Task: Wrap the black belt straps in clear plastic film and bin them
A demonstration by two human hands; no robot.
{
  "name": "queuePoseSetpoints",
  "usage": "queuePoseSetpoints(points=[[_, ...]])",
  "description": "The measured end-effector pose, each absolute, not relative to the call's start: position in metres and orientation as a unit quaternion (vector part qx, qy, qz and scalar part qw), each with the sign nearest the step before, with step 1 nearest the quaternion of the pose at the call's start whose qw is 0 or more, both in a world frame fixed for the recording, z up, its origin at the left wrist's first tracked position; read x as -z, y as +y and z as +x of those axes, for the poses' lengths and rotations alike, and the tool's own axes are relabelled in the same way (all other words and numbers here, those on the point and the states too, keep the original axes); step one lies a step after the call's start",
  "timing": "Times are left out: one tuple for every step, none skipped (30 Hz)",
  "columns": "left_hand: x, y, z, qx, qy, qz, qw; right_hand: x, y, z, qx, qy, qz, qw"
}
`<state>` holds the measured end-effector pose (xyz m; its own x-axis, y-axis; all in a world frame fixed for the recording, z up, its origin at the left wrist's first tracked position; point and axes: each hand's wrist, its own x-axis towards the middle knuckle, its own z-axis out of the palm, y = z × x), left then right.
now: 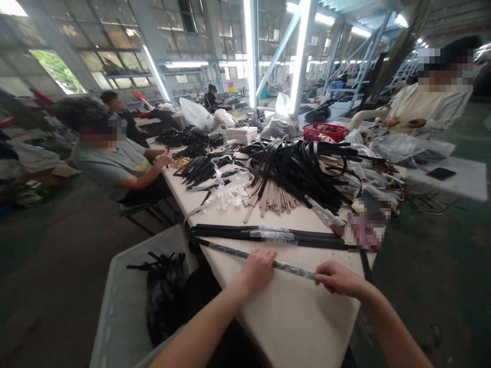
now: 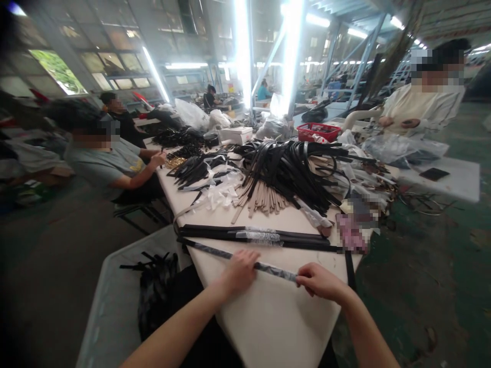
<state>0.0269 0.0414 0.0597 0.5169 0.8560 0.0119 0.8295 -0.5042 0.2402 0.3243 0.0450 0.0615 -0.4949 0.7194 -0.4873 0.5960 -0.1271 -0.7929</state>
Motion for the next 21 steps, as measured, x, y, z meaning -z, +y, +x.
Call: queuePoseSetpoints(points=[[-0.063, 0.043, -0.005, -0.073, 0.522, 0.846, 0.083, -0.063, 0.048, 0.341, -0.554, -0.659, -0.507, 0.039], [-0.067, 0.045, -0.038, -0.076, 0.562, 0.821, 0.060, -0.065, 0.051, 0.357, -0.545, -0.662, -0.514, 0.023], [-0.070, 0.046, -0.071, -0.071, 0.598, 0.798, 0.037, -0.067, 0.056, 0.372, -0.530, -0.667, -0.523, 0.008], [-0.072, 0.047, -0.100, -0.058, 0.627, 0.776, 0.019, -0.071, 0.061, 0.383, -0.508, -0.674, -0.537, -0.009], [-0.074, 0.046, -0.125, -0.040, 0.652, 0.757, 0.008, -0.076, 0.067, 0.388, -0.473, -0.685, -0.553, -0.027], [-0.075, 0.046, -0.144, -0.020, 0.668, 0.744, 0.003, -0.082, 0.071, 0.386, -0.425, -0.699, -0.574, -0.042], [-0.075, 0.044, -0.157, -0.001, 0.676, 0.736, 0.000, -0.089, 0.075, 0.375, -0.363, -0.715, -0.596, -0.043], [-0.076, 0.041, -0.164, 0.015, 0.678, 0.735, 0.000, -0.097, 0.076, 0.356, -0.293, -0.733, -0.613, -0.027], [-0.076, 0.038, -0.166, 0.026, 0.674, 0.738, -0.001, -0.104, 0.074, 0.328, -0.225, -0.753, -0.618, 0.004], [-0.076, 0.035, -0.164, 0.031, 0.666, 0.745, -0.005, -0.111, 0.069, 0.293, -0.163, -0.772, -0.612, 0.057], [-0.077, 0.030, -0.159, 0.030, 0.657, 0.753, -0.010, -0.116, 0.061, 0.251, -0.138, -0.791, -0.587, 0.107], [-0.078, 0.026, -0.153, 0.023, 0.648, 0.761, -0.016, -0.118, 0.051, 0.206, -0.134, -0.813, -0.546, 0.153], [-0.080, 0.021, -0.147, 0.012, 0.640, 0.768, -0.023, -0.119, 0.041, 0.161, -0.142, -0.839, -0.495, 0.179], [-0.083, 0.015, -0.143, -0.003, 0.632, 0.775, -0.029, -0.117, 0.031, 0.118, -0.149, -0.862, -0.447, 0.186], [-0.086, 0.010, -0.141, -0.019, 0.625, 0.780, -0.035, -0.114, 0.024, 0.080, -0.151, -0.876, -0.419, 0.184], [-0.091, 0.004, -0.143, -0.032, 0.620, 0.783, -0.041, -0.110, 0.020, 0.051, -0.152, -0.883, -0.408, 0.176], [-0.095, -0.002, -0.149, -0.044, 0.618, 0.784, -0.049, -0.106, 0.018, 0.030, -0.153, -0.884, -0.411, 0.163], [-0.100, -0.007, -0.158, -0.052, 0.620, 0.781, -0.057, -0.102, 0.019, 0.020, -0.148, -0.886, -0.414, 0.148], [-0.104, -0.013, -0.171, -0.056, 0.626, 0.775, -0.066, -0.100, 0.021, 0.019, -0.139, -0.886, -0.422, 0.135], [-0.107, -0.017, -0.187, -0.058, 0.636, 0.766, -0.075, -0.098, 0.025, 0.026, -0.126, -0.885, -0.430, 0.125], [-0.109, -0.021, -0.203, -0.059, 0.646, 0.757, -0.083, -0.097, 0.028, 0.040, -0.112, -0.883, -0.440, 0.117]])
